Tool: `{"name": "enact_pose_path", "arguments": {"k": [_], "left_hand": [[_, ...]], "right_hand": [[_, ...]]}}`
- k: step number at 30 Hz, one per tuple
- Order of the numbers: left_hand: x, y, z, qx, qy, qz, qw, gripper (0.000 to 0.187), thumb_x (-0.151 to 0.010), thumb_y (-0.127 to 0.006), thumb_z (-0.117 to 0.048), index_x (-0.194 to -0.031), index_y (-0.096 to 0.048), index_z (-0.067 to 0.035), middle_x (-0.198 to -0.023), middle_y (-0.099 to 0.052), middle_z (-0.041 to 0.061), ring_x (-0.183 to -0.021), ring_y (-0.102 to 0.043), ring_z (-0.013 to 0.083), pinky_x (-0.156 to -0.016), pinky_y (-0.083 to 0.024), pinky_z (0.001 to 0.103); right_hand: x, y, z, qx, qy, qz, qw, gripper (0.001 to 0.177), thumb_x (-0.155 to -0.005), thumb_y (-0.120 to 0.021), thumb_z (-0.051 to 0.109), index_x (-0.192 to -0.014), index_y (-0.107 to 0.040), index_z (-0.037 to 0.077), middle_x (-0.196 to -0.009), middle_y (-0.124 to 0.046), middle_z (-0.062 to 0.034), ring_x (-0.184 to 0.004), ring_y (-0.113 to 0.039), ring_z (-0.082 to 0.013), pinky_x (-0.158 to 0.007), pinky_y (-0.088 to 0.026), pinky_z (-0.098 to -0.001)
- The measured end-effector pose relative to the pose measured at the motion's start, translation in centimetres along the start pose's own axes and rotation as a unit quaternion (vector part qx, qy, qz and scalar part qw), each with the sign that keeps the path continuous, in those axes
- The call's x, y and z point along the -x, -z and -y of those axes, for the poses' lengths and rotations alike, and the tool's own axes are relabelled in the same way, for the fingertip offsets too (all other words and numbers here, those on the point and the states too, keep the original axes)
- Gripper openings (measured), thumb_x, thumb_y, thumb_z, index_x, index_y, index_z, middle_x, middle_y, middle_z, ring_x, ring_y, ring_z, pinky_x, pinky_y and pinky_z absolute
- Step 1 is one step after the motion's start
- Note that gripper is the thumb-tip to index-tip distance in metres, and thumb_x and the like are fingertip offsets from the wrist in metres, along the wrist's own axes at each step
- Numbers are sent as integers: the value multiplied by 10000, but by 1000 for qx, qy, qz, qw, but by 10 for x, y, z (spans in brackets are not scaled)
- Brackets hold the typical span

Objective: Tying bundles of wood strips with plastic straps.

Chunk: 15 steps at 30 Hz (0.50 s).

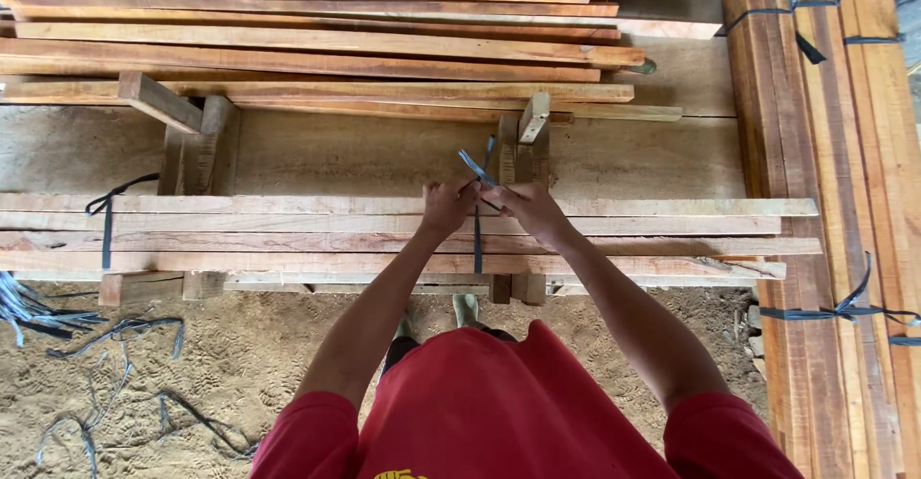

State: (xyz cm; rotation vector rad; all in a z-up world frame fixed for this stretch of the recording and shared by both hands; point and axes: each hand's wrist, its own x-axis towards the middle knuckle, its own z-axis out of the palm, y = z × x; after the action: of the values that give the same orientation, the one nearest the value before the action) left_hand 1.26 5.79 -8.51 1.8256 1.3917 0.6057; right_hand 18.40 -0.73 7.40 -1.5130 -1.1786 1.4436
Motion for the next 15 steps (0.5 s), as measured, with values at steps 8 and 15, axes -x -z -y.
{"name": "enact_pose_path", "arguments": {"k": [8, 15], "left_hand": [[-6, 10, 15, 56, -26, 82, 995, 285, -964, -692, -444, -1123, -713, -208, -1022, -788, 5, -1128, -712, 241, -1152, -317, 460], [9, 44, -19, 50, -73, 77, 993, 252, -936, -735, -353, -1055, -745, -131, -958, -800, 45, -1050, -752, 283, -1076, -388, 415]], "right_hand": [[-57, -14, -1, 36, 46, 19, 998, 285, -1020, -677, 270, -957, -803, 22, -608, -561, -123, -626, -605, -183, -589, -601, -358], [-96, -34, -1, 71, 35, 22, 997, 291, -1051, -600, 244, -1018, -808, 43, -559, -562, -48, -495, -571, -126, -531, -480, -280]]}}
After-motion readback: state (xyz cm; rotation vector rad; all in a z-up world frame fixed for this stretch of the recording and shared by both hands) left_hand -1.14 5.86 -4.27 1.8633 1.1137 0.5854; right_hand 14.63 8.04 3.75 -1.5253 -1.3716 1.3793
